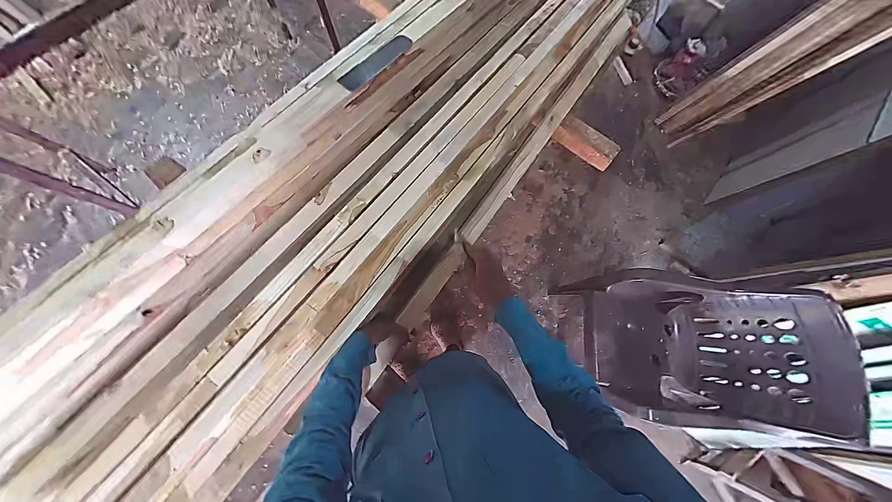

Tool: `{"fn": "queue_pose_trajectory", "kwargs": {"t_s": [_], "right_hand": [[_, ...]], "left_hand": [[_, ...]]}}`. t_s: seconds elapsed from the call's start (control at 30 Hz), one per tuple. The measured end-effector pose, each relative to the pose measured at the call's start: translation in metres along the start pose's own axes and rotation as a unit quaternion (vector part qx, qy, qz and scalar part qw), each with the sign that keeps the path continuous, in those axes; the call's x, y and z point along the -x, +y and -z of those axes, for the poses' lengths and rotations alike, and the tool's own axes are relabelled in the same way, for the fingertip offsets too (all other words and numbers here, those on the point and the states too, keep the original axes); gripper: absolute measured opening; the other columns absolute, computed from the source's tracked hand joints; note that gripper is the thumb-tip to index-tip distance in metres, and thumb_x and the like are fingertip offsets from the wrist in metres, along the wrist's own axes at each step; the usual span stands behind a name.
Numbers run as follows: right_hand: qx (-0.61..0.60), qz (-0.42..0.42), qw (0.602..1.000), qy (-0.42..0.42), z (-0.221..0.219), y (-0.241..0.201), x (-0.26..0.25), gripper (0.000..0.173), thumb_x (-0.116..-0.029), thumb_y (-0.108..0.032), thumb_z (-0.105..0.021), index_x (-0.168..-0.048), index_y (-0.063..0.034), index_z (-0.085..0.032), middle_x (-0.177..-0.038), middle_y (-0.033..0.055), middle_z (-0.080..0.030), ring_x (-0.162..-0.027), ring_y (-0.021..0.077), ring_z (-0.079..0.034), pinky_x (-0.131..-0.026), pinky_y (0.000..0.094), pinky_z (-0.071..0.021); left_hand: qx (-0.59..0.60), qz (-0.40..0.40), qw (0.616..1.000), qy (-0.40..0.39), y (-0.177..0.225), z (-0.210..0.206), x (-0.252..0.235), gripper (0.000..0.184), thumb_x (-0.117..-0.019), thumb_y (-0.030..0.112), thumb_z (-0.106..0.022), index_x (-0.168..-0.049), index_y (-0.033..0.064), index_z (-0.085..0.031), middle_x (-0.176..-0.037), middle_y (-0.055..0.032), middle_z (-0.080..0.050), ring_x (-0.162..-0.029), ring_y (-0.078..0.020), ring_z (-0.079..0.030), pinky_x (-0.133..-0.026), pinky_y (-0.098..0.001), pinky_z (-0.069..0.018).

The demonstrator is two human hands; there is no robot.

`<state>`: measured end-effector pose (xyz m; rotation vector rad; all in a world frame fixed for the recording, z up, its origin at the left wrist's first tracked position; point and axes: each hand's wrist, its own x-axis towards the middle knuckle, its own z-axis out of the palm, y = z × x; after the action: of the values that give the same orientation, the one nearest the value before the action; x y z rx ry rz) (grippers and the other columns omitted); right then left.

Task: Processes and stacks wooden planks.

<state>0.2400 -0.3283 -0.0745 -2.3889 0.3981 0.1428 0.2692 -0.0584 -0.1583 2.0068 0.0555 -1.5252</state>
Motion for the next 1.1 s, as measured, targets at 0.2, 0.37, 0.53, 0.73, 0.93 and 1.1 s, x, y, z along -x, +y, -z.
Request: {"fn": "queue_pose_trajectory", "kwargs": {"t_s": [0.2,0.37,0.53,0.73,0.93,1.1], "right_hand": [[0.125,-0.015,0.991,-0.052,-0.081,0.031,0.030,0.073,-0.0931,-0.023,-0.072,-0.157,-0.0078,-0.039,-0.157,0.0329,-0.034,-0.116,0.0460,-0.064,-0.089,0.0554,-0.0597],[0.086,-0.082,0.990,-0.071,-0.006,-0.008,0.034,0.047,-0.1052,-0.024,-0.053,-0.147,-0.0031,-0.051,-0.134,0.0326,-0.057,-0.115,0.0474,-0.064,-0.093,0.0613,-0.0550],[0.083,-0.120,0.989,-0.033,-0.011,-0.031,0.000,0.045,-0.1027,-0.014,-0.058,-0.139,0.0107,-0.050,-0.135,0.0381,-0.053,-0.124,0.0510,-0.057,-0.100,0.0599,-0.0522],[0.136,-0.073,0.974,-0.165,-0.069,-0.018,0.053,0.049,-0.1044,-0.027,-0.055,-0.147,-0.0042,-0.050,-0.140,0.0338,-0.049,-0.115,0.0444,-0.064,-0.095,0.0551,-0.0558],[0.200,-0.100,0.969,-0.103,0.021,-0.011,0.002,0.034,-0.1018,-0.020,-0.057,-0.133,-0.0066,-0.064,-0.134,0.0305,-0.058,-0.118,0.0476,-0.062,-0.090,0.0631,-0.0547],[0.255,-0.091,0.943,-0.193,0.028,-0.019,0.000,0.037,-0.0910,-0.015,-0.071,-0.124,0.0025,-0.065,-0.134,0.0333,-0.055,-0.117,0.0497,-0.061,-0.089,0.0658,-0.0540]], "left_hand": [[0.020,0.011,0.999,-0.042,-0.002,0.000,-0.004,0.018,-0.0939,0.014,-0.067,-0.109,0.0063,-0.070,-0.076,-0.0015,-0.062,-0.061,-0.0102,-0.057,-0.060,-0.0295,-0.0529],[0.050,0.008,0.998,-0.039,0.004,-0.008,0.011,0.014,-0.0950,0.014,-0.066,-0.104,0.0027,-0.068,-0.082,-0.0040,-0.063,-0.069,-0.0121,-0.058,-0.067,-0.0324,-0.0532],[-0.028,0.037,0.999,0.008,0.009,-0.011,0.009,0.031,-0.0928,0.026,-0.072,-0.115,0.0047,-0.070,-0.102,-0.0093,-0.070,-0.088,-0.0181,-0.065,-0.085,-0.0415,-0.0544],[0.025,0.023,0.999,0.026,0.004,-0.011,0.007,0.031,-0.0886,0.022,-0.076,-0.114,0.0057,-0.070,-0.095,-0.0074,-0.070,-0.077,-0.0161,-0.066,-0.074,-0.0375,-0.0569],[-0.137,-0.053,0.975,0.164,0.003,-0.053,0.016,0.058,-0.0909,0.033,-0.072,-0.138,0.0028,-0.059,-0.134,-0.0243,-0.063,-0.127,-0.0407,-0.060,-0.105,-0.0642,-0.0470],[-0.157,-0.098,0.949,0.257,-0.002,-0.074,0.020,0.060,-0.0885,0.047,-0.076,-0.131,0.0063,-0.066,-0.135,-0.0228,-0.061,-0.129,-0.0386,-0.057,-0.109,-0.0557,-0.0470]]}}
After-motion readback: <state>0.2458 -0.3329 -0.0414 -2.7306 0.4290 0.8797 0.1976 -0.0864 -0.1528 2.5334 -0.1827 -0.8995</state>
